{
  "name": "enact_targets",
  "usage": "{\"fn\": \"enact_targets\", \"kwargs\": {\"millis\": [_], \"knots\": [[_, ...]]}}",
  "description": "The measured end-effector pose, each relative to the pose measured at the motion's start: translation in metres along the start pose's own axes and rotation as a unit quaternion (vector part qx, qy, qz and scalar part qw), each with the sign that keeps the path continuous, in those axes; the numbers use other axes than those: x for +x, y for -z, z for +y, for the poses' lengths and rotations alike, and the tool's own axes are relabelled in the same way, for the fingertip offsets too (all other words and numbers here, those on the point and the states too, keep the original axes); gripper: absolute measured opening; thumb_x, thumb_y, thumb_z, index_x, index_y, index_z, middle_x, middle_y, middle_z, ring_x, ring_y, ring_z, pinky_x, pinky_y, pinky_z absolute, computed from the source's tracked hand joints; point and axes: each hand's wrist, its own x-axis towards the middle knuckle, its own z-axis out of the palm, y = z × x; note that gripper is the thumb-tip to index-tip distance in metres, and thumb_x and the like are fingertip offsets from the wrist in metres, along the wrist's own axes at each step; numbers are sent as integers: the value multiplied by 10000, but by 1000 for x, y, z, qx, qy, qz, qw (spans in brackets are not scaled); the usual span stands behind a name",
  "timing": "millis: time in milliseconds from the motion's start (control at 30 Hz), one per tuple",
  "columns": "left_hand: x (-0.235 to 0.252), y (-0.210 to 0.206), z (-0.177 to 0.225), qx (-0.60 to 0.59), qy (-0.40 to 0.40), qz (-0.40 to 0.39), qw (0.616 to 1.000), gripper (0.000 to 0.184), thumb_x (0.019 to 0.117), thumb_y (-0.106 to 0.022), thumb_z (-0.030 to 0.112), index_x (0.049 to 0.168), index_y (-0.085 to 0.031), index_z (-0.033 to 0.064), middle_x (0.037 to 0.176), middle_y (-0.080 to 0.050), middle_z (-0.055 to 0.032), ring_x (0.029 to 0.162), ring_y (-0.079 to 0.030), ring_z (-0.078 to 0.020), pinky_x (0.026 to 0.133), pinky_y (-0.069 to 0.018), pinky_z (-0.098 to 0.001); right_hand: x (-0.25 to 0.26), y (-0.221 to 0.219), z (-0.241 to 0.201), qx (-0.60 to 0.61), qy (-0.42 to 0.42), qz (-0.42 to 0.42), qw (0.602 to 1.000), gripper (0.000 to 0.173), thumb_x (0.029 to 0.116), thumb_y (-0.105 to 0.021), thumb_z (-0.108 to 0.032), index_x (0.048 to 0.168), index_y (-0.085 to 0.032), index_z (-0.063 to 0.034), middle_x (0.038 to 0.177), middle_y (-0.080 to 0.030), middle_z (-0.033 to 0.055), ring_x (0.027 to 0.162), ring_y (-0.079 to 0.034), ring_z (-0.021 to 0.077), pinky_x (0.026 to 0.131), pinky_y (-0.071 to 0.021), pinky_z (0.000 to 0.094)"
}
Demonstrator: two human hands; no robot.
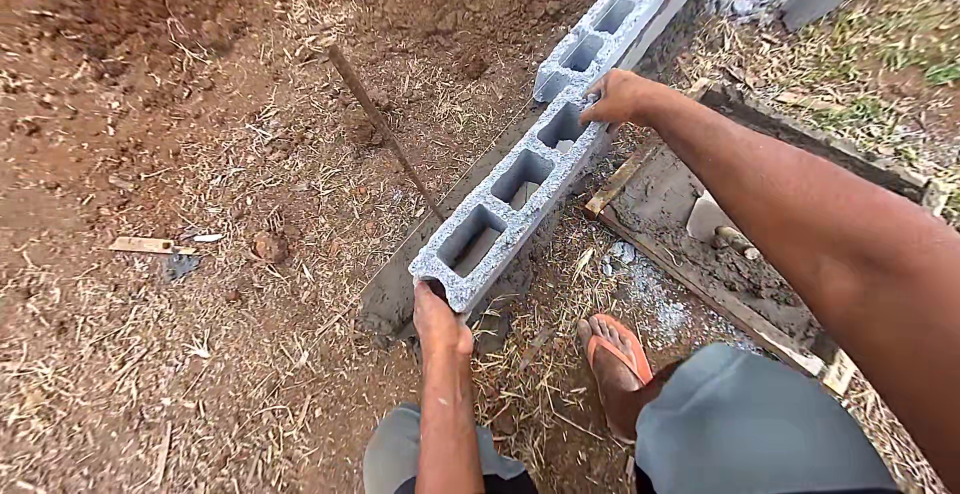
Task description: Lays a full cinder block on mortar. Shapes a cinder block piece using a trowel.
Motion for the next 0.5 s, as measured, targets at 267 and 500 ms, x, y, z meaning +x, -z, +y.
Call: {"fn": "enact_targets", "kwargs": {"millis": [267, 500], "knots": [[2, -5, 0, 8, -13, 1, 1000, 587, 1122, -209, 493, 1399, -528, 85, 1266, -636, -180, 1121, -651, -319, 866, -563, -571, 3, 3, 10, 10, 6, 16, 1000, 350, 894, -785, -187, 1176, -699, 2, 1092, -697, 254, 957, -706, 405, 838, -574, 627], [-24, 29, -18, 50, -60, -18, 997, 568, 1129, -179, 459, 1377, -531, 89, 1193, -652, -139, 1064, -662, -258, 869, -575, -503, -54, -24, 45, 53, -15, 24, 998, 291, 877, -778, -180, 1099, -707, -6, 1056, -704, 214, 949, -704, 344, 867, -568, 600]]}}
